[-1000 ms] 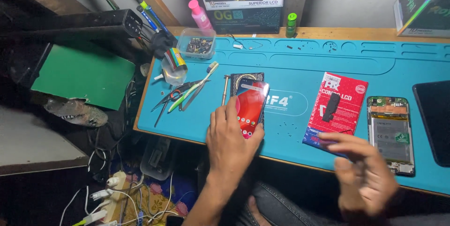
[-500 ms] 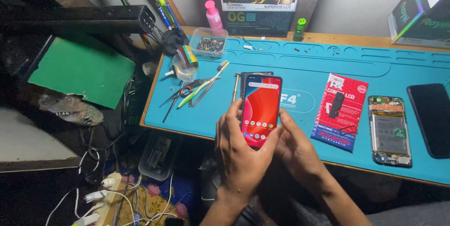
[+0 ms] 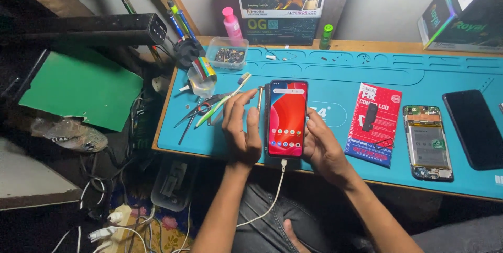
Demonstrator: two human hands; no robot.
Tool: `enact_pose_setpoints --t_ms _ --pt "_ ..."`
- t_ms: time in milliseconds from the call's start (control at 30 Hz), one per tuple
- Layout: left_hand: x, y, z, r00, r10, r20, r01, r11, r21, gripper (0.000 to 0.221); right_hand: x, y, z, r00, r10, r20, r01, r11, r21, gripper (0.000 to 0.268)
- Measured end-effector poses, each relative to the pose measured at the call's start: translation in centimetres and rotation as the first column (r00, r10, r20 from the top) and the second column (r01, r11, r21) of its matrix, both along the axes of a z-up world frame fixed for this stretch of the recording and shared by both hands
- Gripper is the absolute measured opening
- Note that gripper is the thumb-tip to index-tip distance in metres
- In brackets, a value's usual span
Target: Testing a smartphone's touchscreen and searching through a box of replacement parts at a repair station.
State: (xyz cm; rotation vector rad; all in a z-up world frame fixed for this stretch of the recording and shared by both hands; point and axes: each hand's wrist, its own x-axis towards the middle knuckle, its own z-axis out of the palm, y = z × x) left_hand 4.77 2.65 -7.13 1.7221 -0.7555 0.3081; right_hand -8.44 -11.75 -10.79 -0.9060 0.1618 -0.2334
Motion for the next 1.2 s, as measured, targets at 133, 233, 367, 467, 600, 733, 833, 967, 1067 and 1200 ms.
enact_pose_setpoints --t_ms 133,233,367,467,600,733,833,967,1067,1200 --pt "-0.6 0.1 -0.1 1.000 -0.011 0.009 0.010 1.000 0.009 0.042 -0.6 -0.4 -2.1 1.000 0.013 -0.003 -0.013 0.996 -0.085 0.071" --pt "-0.7 0.2 -0.2 0.996 -0.089 0.024 0.089 0.996 0.024 0.043 -0.6 -0.1 -0.3 0.999 0.029 -0.024 -0.031 0.993 -0.116 0.073" --pt "-0.8 0.2 -0.4 0.995 -0.096 0.038 0.094 0.994 0.049 0.047 -0.4 -0.3 -1.3 1.000 0.024 -0.017 -0.025 0.993 -0.112 0.072" --pt "-0.8 0.1 -0.8 0.993 -0.097 0.064 0.092 0.993 0.072 0.048 -0.5 -0.4 -2.4 1.000 0.024 0.003 -0.024 0.994 -0.108 0.071" --pt "-0.9 -0.1 -0.6 0.994 -0.090 0.069 0.085 0.994 0.074 0.049 -0.6 -0.1 -0.1 1.000 0.021 -0.023 -0.023 0.992 -0.120 0.072" --pt "-1.1 -0.3 -0.2 0.998 -0.019 0.061 0.016 0.998 0.056 0.045 -0.7 -0.1 -1.1 0.998 0.025 -0.055 -0.031 0.994 -0.109 0.074" --pt "-0.6 0.0 0.2 0.996 0.076 0.047 -0.077 0.997 0.027 0.043 -0.6 -0.8 -3.1 0.998 0.043 -0.052 -0.048 0.993 -0.106 0.072" --pt "0.2 -0.3 -1.0 0.988 0.126 -0.086 -0.128 0.992 -0.018 0.042 -0.8 -0.2 -1.3 0.997 0.017 -0.076 -0.025 0.995 -0.101 0.075" --pt "0.5 -0.7 -2.0 0.949 0.220 -0.224 -0.249 0.963 -0.106 0.032 -0.8 -0.3 -1.7 0.996 0.018 -0.085 -0.028 0.993 -0.118 0.075" --pt "0.9 -0.3 -3.0 0.918 0.341 -0.201 -0.357 0.933 -0.046 0.027 -1.1 -0.1 -0.4 0.995 0.017 -0.099 -0.029 0.991 -0.128 0.074"
